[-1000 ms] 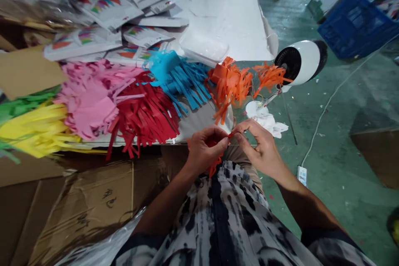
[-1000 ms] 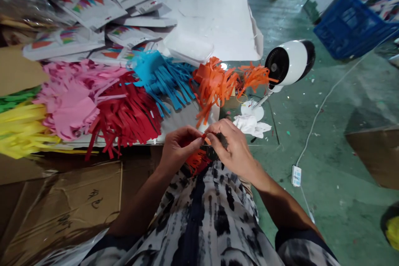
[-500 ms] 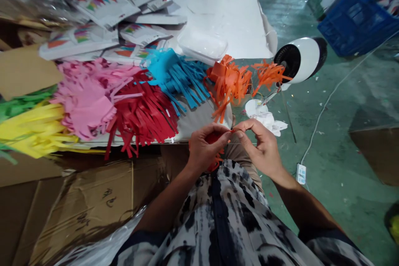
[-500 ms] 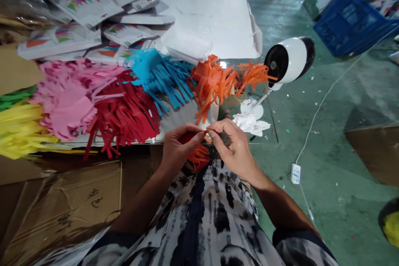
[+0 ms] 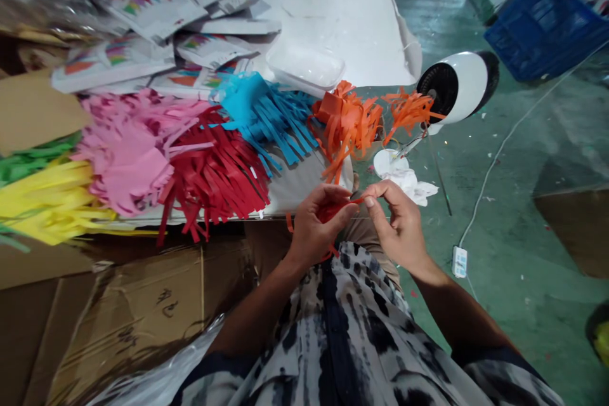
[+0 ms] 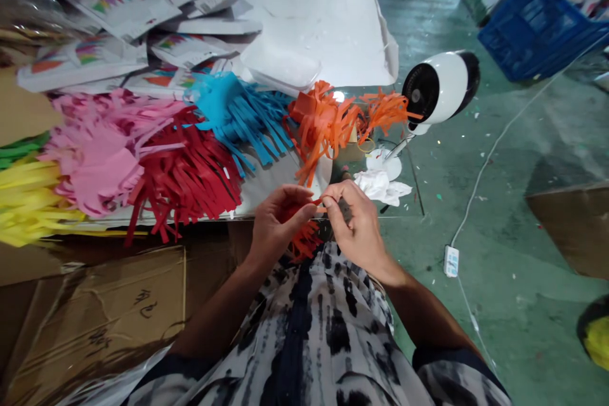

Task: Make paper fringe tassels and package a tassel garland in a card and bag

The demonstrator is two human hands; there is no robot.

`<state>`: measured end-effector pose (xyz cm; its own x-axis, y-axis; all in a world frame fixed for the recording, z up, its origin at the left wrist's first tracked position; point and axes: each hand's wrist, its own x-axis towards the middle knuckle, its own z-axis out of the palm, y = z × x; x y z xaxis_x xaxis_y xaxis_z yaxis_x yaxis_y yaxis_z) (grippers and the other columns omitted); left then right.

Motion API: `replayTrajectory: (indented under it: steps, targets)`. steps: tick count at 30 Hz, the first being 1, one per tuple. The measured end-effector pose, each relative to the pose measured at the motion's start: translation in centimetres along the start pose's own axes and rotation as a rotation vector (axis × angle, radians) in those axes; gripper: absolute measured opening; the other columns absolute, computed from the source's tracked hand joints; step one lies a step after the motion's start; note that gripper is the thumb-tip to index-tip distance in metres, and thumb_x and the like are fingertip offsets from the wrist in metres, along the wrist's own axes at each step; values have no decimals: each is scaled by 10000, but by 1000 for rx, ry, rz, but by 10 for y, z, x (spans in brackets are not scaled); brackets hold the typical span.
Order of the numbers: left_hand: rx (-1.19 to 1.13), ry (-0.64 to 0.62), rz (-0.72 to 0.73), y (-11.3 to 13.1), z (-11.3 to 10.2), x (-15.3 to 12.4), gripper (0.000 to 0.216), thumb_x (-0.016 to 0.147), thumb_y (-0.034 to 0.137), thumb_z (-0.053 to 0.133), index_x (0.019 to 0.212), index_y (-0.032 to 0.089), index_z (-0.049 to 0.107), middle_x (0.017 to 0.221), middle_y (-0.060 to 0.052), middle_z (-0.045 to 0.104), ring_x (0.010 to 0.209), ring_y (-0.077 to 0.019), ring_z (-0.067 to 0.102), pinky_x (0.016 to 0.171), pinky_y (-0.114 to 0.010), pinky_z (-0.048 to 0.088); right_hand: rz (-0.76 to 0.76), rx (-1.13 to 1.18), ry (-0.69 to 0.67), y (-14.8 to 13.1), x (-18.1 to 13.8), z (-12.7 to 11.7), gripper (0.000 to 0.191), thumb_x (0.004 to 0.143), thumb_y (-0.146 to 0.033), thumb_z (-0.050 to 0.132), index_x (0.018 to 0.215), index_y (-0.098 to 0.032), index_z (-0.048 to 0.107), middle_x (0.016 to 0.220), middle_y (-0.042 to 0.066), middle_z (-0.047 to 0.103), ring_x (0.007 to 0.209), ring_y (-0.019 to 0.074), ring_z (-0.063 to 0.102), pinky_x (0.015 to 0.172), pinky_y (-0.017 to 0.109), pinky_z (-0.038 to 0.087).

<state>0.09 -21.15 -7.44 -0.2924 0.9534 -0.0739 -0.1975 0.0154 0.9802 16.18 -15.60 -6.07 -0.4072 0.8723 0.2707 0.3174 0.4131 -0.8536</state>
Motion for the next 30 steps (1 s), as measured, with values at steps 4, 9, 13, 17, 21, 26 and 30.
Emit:
replayTrajectory:
  steps: [4,9,13,17,21,26,30]
  targets:
    - [-13,-26,-44,4,-2,0,228,819,381,858,886,182,769,869,-35,770,789,-147,722,753,-242,590,56,82,10,2,-1,0,125,1036,-353,588,982,-266,660,931,25,660,884,208,620,803,374,494]
    - [28,8,8,-1,-1,1,215,821,368,860,839,178,761,816,-25,754,766,-147,702,744,-245,577,105,153,-78,6,-3,2,129,1016,-378,628,974,-271,687,970,29,699,918,210,648,830,369,525]
    - [14,-12,8,-7,-2,4,249,830,389,852,912,184,737,860,-19,742,788,-144,697,754,-241,569,137,184,-48,8,-4,2,157,979,-386,694,1092,-282,726,1032,33,726,942,207,664,852,368,535]
    - [211,-200,70,-6,-9,7,235,949,417,722,1055,209,753,986,-50,756,926,-185,700,838,-287,542,58,184,2,7,-2,-4,125,984,-314,693,889,-260,753,846,9,717,794,176,646,744,325,505]
    - [441,-331,188,2,-16,7,270,1028,393,598,909,203,746,917,-46,716,949,-198,655,891,-315,482,5,195,-87,3,2,-15,131,969,-273,716,858,-241,779,822,8,750,774,157,661,746,303,496]
    - [386,-437,85,8,-12,4,340,1061,424,528,869,189,680,786,-8,649,753,-142,598,727,-263,446,161,413,30,3,2,-24,139,941,-349,759,858,-239,772,788,-8,721,724,134,640,683,261,502]
    - [350,-413,43,6,3,12,349,1063,446,508,870,188,642,737,18,597,674,-118,534,637,-242,407,203,448,-117,8,11,-27,187,936,-422,755,968,-243,800,915,28,744,783,152,671,693,275,545]
